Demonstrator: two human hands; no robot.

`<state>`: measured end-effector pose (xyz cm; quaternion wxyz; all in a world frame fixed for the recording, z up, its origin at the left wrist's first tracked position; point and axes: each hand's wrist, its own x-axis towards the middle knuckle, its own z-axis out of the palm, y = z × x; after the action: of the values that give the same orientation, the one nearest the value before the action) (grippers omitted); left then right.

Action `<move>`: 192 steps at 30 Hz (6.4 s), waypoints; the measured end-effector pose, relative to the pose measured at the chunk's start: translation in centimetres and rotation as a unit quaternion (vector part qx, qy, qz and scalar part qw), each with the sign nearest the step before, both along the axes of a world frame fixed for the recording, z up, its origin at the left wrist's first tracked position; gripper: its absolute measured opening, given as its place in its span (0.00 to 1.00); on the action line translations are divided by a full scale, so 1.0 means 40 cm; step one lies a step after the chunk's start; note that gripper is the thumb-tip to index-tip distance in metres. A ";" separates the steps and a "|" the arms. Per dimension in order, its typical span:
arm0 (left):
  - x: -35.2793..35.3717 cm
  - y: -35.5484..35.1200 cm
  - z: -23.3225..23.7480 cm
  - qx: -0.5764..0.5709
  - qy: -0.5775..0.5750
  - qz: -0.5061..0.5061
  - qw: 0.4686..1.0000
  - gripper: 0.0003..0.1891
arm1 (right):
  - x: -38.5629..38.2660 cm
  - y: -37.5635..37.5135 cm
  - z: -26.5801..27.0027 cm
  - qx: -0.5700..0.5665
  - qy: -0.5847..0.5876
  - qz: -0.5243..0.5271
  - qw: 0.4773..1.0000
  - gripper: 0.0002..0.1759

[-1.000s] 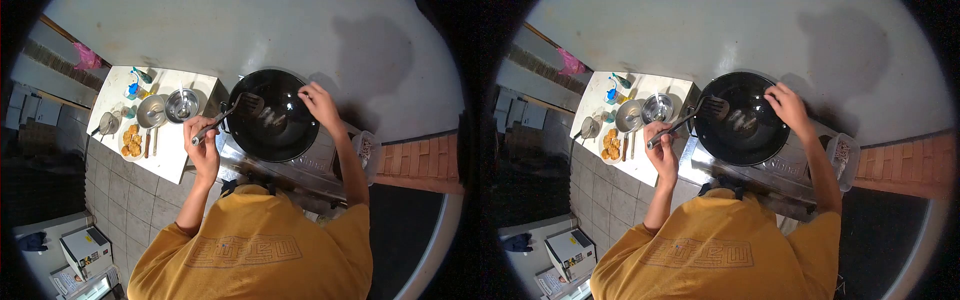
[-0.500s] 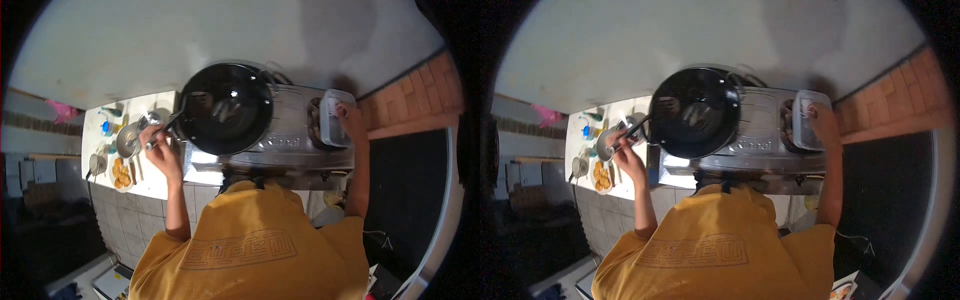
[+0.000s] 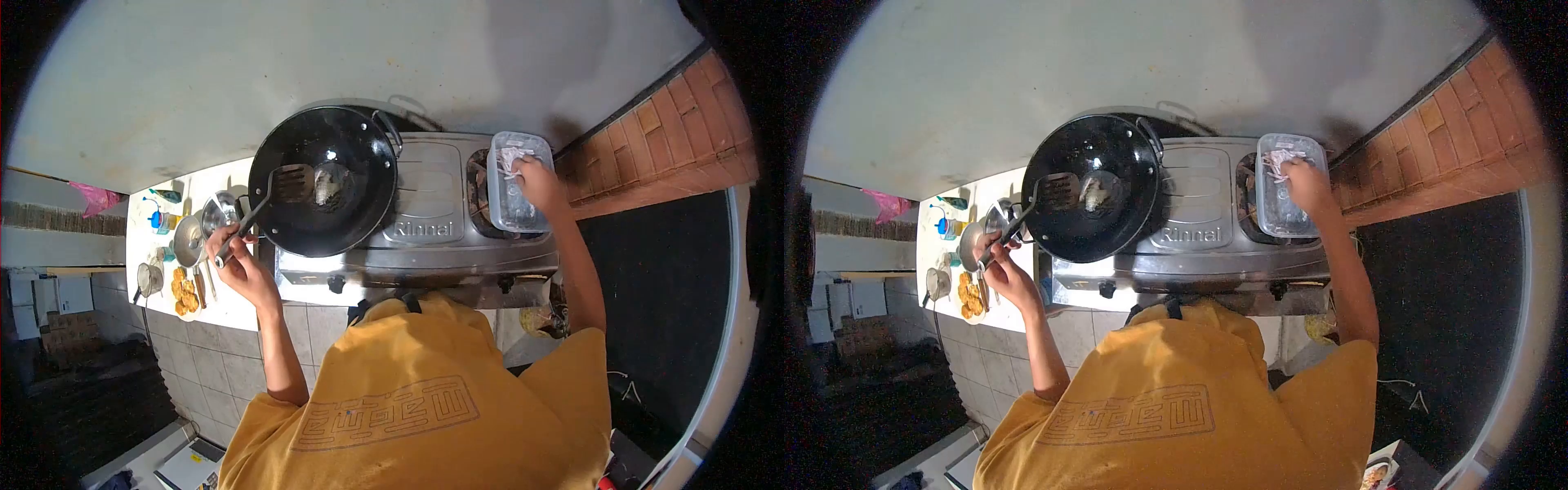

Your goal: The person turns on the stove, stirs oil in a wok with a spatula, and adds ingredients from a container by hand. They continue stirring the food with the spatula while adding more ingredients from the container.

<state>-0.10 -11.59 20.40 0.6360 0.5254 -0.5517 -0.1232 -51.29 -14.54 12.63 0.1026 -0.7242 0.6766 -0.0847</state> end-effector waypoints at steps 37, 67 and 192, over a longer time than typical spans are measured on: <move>0.003 0.022 0.002 -0.007 -0.014 0.030 0.999 0.18 | 0.050 -0.043 -0.048 -0.023 0.060 -0.044 0.997 0.07; 0.005 0.026 -0.004 0.003 0.063 0.016 0.998 0.21 | 0.451 -0.101 0.237 -0.094 0.038 0.221 0.970 0.09; 0.060 0.064 -0.034 0.003 0.060 0.060 0.996 0.21 | 0.760 -0.325 0.068 0.027 -0.088 0.379 0.921 0.06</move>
<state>2.31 -9.03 19.03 0.6726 0.5514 -0.4794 -0.1175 -20.91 -27.56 15.33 0.2058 -0.9131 0.3415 -0.0847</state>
